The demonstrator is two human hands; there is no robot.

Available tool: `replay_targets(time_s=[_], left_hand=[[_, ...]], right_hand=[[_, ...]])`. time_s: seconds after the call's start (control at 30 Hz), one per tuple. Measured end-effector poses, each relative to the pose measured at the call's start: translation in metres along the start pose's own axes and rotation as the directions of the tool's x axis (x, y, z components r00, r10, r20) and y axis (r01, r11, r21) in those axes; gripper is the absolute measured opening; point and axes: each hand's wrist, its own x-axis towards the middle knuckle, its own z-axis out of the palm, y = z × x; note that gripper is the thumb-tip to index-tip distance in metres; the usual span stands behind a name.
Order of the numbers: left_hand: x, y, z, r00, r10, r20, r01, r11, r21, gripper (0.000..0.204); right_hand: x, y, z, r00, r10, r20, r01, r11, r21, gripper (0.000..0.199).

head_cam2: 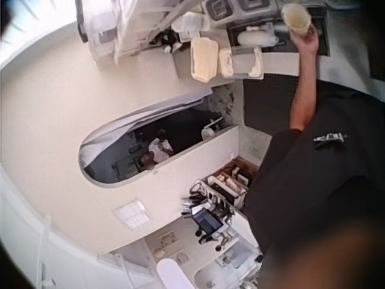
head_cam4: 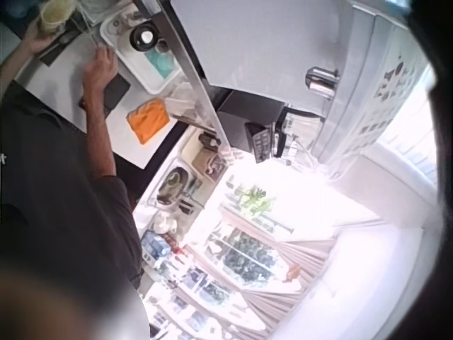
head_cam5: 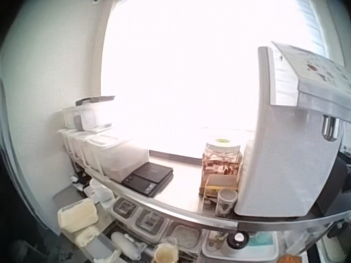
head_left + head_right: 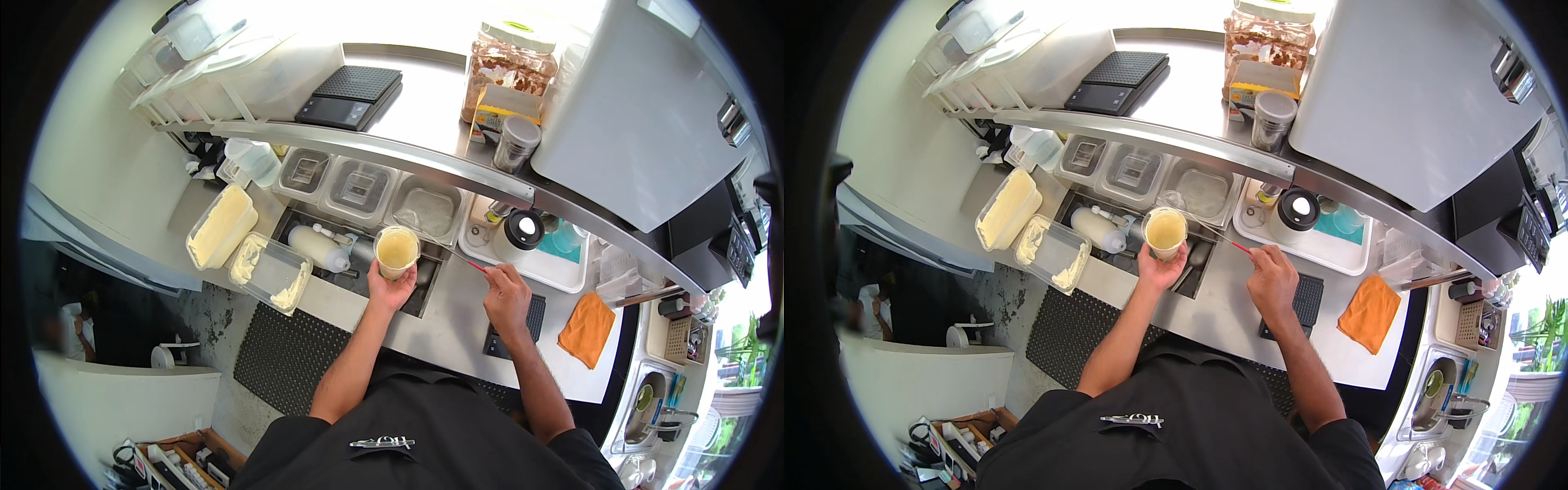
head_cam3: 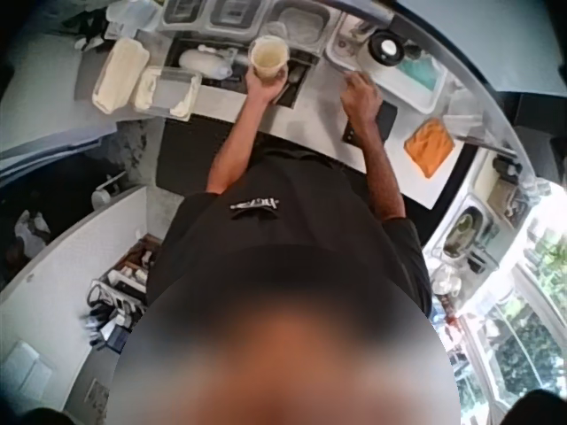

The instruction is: The person retrieves a container of cream from the refrigerator, scoops it into a plastic cup, adds a dark crumbly topping, and pours a liquid from a pitcher into the cup. The person then returns the cream container to the refrigerator.

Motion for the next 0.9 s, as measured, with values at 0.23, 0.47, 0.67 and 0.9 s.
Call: replay_targets(time_s=[0.23, 0.47, 0.67, 0.9], left_hand=[[-0.038, 0.012, -0.021, 0.955, -0.008, 0.296, -0.015, 0.997, 0.078, 0.045], [-0.121, 0.042, -0.071, 0.962, 0.029, 0.272, -0.007, 0.997, -0.08, 0.052], [-0.182, 0.107, -0.106, 0.973, 0.03, 0.23, 0.021, 0.976, -0.217, 0.047], [-0.23, 0.206, -0.097, 0.973, -0.016, 0.23, 0.086, 0.95, -0.299, 0.058]], right_hand=[[0.072, 0.001, 0.041, 0.957, 0.069, 0.281, 0.067, 0.892, -0.447, 0.03], [0.081, 0.026, 0.078, 0.922, 0.004, 0.388, 0.172, 0.892, -0.418, 0.036], [0.091, -0.045, 0.127, 0.95, -0.12, 0.287, 0.246, 0.856, -0.456, 0.031], [0.175, -0.119, 0.279, 0.918, -0.283, 0.278, 0.378, 0.837, -0.397, 0.024]])
